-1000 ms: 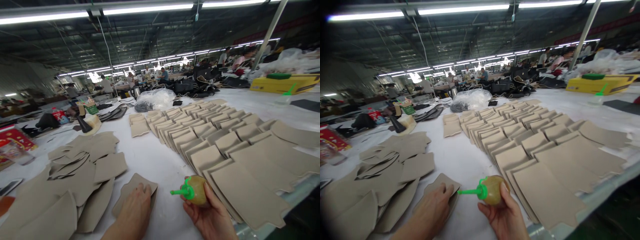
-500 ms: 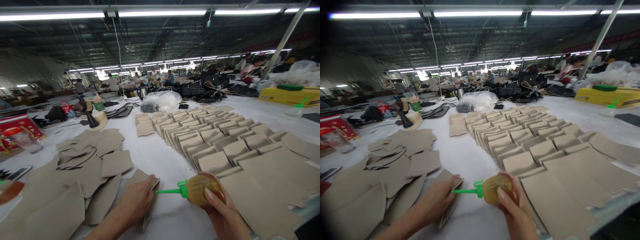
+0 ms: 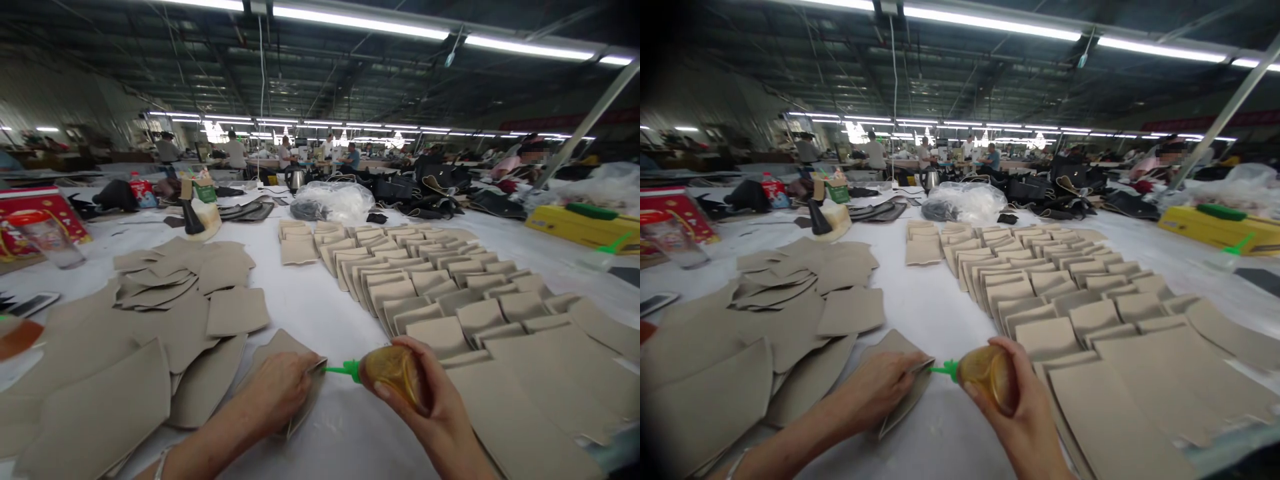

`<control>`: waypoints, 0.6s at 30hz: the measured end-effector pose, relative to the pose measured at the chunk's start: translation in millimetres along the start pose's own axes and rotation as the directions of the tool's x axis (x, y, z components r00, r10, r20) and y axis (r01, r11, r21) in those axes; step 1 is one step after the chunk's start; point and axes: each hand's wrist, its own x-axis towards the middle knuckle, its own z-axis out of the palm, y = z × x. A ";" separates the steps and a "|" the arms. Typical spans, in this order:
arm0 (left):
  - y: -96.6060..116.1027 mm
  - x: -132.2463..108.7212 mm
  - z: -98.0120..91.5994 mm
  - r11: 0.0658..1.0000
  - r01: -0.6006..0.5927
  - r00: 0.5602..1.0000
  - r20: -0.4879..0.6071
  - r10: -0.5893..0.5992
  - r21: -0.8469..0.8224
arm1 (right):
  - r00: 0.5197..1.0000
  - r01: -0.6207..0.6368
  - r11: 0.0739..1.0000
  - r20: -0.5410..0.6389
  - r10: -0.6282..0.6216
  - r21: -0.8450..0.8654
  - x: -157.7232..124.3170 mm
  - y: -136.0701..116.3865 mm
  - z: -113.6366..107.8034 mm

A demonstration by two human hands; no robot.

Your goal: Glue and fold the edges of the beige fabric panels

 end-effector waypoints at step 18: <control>2.5 -5.3 8.1 0.999 0.042 0.999 0.000 -0.042 0.026 | 0.999 0.034 0.995 0.030 -0.031 -0.095 4.1 -8.1 3.5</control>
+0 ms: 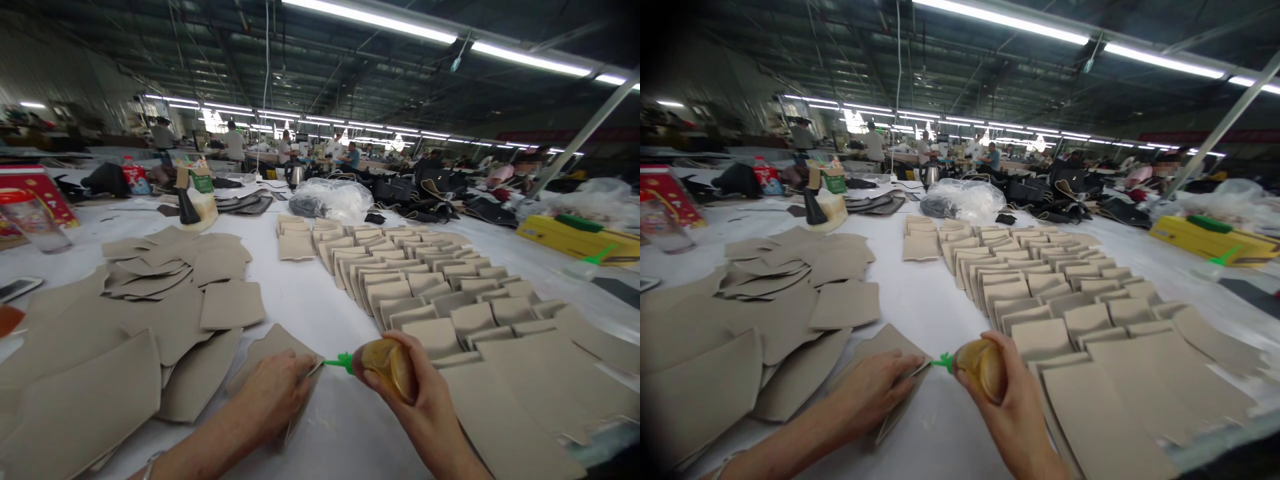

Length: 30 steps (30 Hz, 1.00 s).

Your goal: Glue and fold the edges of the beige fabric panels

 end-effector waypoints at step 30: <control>-2.8 -9.4 5.3 0.998 -0.026 0.999 0.027 0.025 0.051 | 0.981 -0.180 0.970 0.103 0.165 0.161 -6.9 6.0 -0.8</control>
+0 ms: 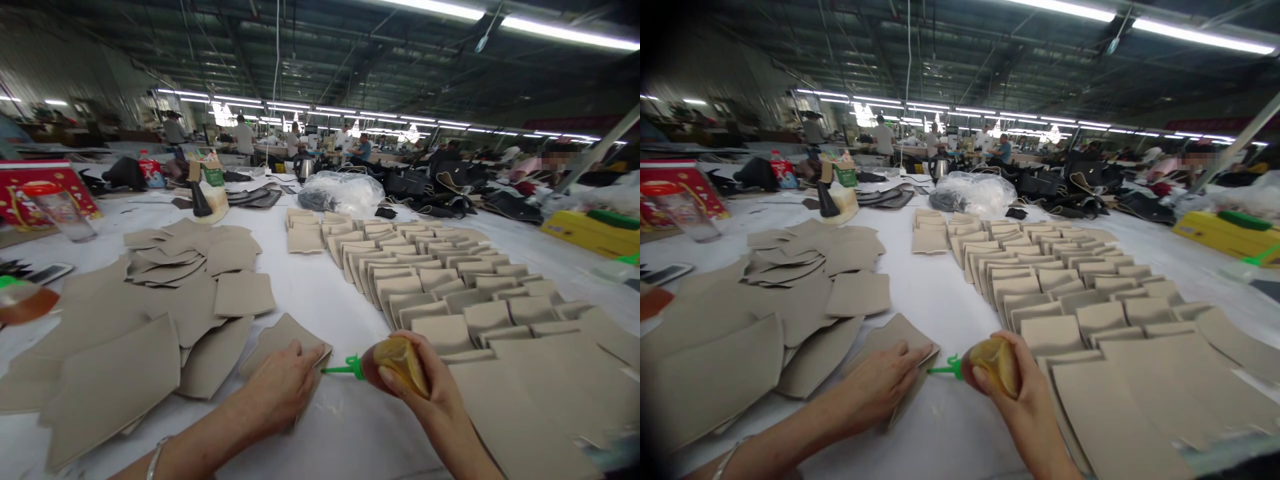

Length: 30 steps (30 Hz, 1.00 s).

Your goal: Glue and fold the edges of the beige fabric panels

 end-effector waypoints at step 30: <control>0.6 -5.1 -1.5 0.999 0.038 0.999 0.022 -0.038 -0.004 | 0.997 -0.044 0.993 0.072 0.036 0.109 -32.1 -7.8 14.7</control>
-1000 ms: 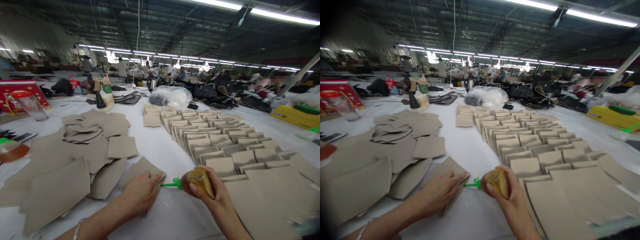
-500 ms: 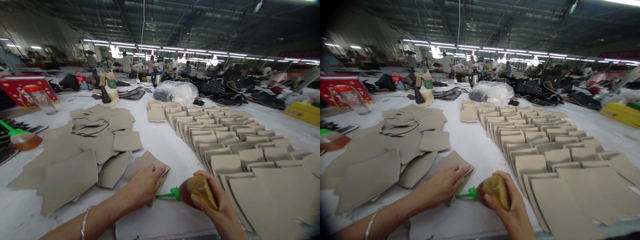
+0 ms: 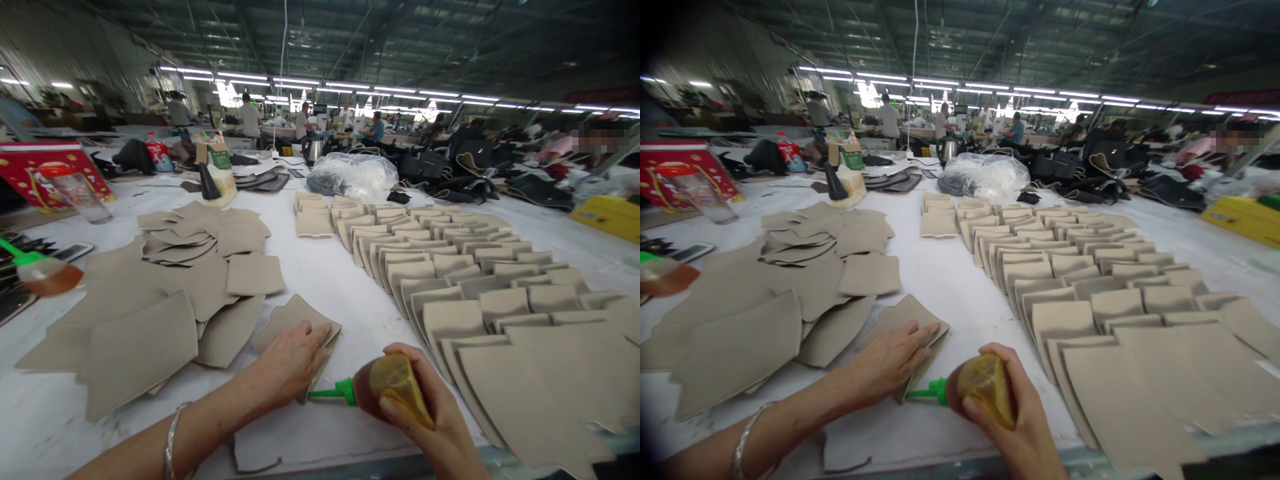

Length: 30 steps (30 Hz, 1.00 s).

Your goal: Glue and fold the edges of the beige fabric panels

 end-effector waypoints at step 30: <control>-2.1 7.3 2.6 0.999 -0.044 0.999 0.009 0.044 0.020 | 0.994 0.092 0.996 0.067 -0.091 -0.001 6.0 15.2 -10.5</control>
